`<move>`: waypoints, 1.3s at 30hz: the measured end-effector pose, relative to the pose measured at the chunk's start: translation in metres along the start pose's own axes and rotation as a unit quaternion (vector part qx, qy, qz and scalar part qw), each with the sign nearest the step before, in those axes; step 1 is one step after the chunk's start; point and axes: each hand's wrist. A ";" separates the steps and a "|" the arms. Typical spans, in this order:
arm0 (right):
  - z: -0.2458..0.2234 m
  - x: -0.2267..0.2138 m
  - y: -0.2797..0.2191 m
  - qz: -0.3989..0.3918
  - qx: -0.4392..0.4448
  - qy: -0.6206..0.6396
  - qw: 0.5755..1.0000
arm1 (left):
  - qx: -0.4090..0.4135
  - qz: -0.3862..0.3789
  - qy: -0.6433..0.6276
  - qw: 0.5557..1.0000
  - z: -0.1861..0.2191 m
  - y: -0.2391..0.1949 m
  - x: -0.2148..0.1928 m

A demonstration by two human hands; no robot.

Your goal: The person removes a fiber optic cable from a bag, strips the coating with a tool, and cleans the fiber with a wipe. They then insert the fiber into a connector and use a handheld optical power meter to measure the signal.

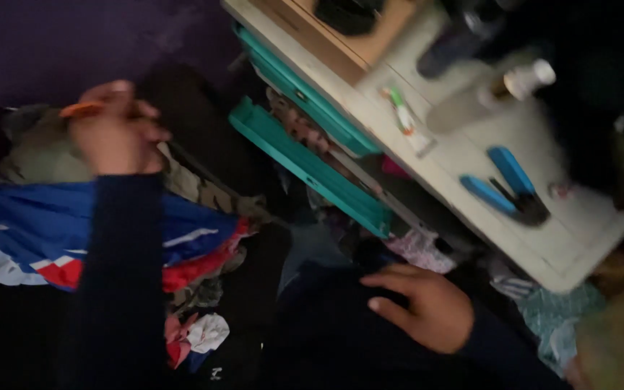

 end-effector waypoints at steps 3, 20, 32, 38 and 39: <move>0.011 0.008 -0.003 -0.087 -0.016 -0.051 0.995 | -0.050 -0.038 -0.093 0.994 0.028 -0.048 0.003; -0.021 0.014 -0.037 0.192 -0.351 0.403 0.823 | -0.189 -0.017 -0.124 0.974 -0.019 -0.218 0.086; -0.030 0.007 -0.031 0.193 -0.216 0.305 0.907 | -0.161 -0.162 -0.261 0.938 0.028 -0.236 0.061; -0.035 0.008 -0.027 0.175 -0.186 0.261 0.931 | -0.134 -0.267 -0.200 0.933 0.061 -0.247 0.088; -0.033 0.008 -0.026 0.170 -0.196 0.256 0.931 | -0.142 -0.272 -0.200 0.931 0.061 -0.248 0.092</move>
Point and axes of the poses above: each hand's wrist, its own y-axis towards the middle knuckle, its own x-axis out of the palm, z = x × y, and after that the axes turned 2 degrees about -z, right-handed
